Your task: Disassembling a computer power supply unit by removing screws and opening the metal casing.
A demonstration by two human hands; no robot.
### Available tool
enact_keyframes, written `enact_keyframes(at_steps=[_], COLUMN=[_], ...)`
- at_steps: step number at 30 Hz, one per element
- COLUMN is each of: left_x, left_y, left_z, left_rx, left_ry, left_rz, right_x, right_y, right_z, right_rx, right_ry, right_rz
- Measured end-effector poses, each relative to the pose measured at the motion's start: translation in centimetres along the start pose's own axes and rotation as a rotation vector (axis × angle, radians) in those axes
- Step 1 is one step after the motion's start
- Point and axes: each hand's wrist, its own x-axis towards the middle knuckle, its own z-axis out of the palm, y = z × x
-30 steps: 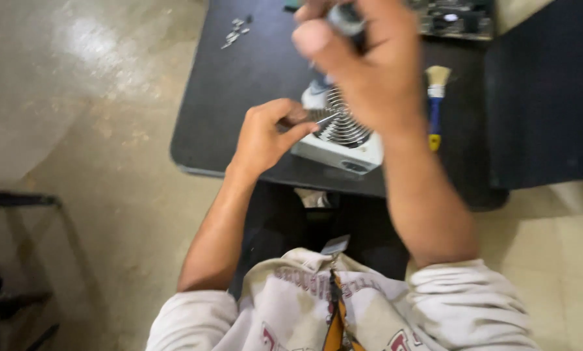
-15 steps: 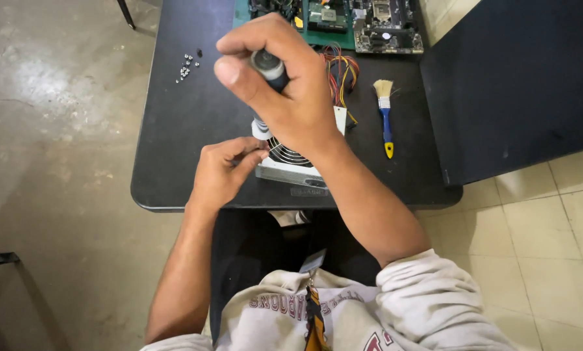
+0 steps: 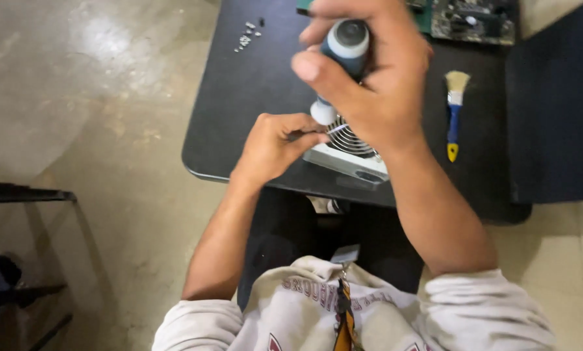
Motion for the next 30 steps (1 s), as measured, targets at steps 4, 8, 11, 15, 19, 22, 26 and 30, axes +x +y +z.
enact_keyframes(at_steps=[4,8,11,15,19,22,26,30], left_x=[0.3,-0.2,0.0,0.8,-0.2,0.1,0.3,0.7], left_y=[-0.7,-0.3,-0.3,-1.0,-0.8,-1.1,-1.0,-0.8], left_z=[1.4,1.0,1.1,1.8,1.2,1.8,1.6,0.4], left_rx=[0.042,0.062,-0.01,0.306,0.053,0.086,0.345,0.206], left_ry=[0.128,0.052,0.061,0.156,-0.001,0.093,0.135,0.04], left_rz=[-0.031,0.065,0.024,0.19,0.238,0.151,0.159,0.354], right_x=[0.4,0.5,0.3,0.3,0.3,0.0,0.0,0.4], right_y=[0.0,1.4,1.7,0.9,1.1,1.3,1.7,2.8], right_z=[0.2,-0.4,-0.5,-0.3,-0.3,0.0,-0.2,-1.3], right_rx=[0.134,0.093,0.098,0.091,0.091,0.145,0.217,0.25], right_ry=[-0.008,0.023,0.001,0.016,0.019,-0.002,-0.049,-0.197], right_rz=[-0.038,-0.103,-0.087,-0.092,-0.083,-0.101,0.005,0.006])
